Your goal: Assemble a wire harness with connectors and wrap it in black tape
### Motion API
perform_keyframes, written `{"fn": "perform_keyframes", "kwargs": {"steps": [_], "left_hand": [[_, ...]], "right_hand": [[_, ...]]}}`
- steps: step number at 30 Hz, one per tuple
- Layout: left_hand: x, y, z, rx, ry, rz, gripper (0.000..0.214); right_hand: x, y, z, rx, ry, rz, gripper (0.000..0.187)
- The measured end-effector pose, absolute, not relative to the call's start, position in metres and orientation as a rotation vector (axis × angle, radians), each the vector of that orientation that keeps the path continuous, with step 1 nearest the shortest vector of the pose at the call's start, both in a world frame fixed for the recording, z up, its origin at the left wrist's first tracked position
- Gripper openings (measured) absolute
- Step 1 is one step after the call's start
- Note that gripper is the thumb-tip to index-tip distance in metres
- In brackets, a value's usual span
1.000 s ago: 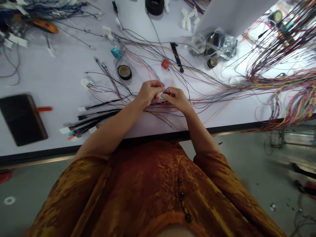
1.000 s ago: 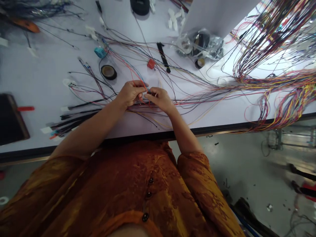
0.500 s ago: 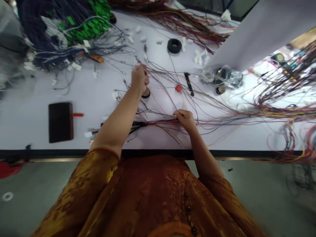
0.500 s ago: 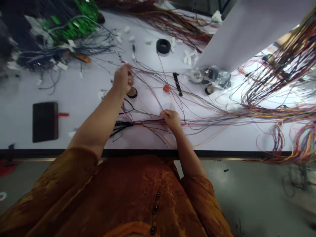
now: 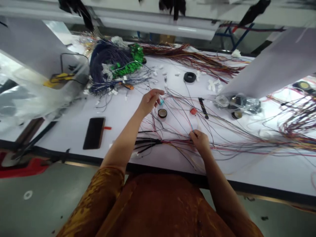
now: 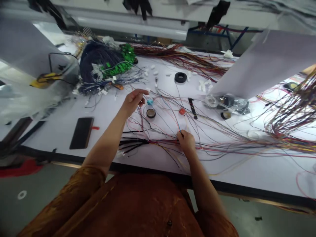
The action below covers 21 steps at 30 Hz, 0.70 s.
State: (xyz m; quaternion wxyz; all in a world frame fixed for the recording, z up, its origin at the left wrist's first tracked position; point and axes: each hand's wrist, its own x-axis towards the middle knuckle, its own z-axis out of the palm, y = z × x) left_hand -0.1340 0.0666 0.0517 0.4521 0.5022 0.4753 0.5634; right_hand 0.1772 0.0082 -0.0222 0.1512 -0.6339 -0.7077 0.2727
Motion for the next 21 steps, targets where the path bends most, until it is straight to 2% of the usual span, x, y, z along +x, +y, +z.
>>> {"fn": "perform_keyframes", "kwargs": {"steps": [6,16,21], "left_hand": [[-0.141,0.042,0.064,1.154,0.898,1.502,0.027],[-0.164,0.005,0.075,1.211,0.776,1.433,0.045],[-0.166,-0.007,0.076,1.223,0.752,1.406,0.05]], "right_hand": [[0.177,0.007,-0.02,-1.85,-2.048,0.771,0.036],[0.177,0.009,-0.019,-1.799,-2.108,0.734,0.034],[0.164,0.001,0.013,-1.555,-1.909,0.389,0.034]]}}
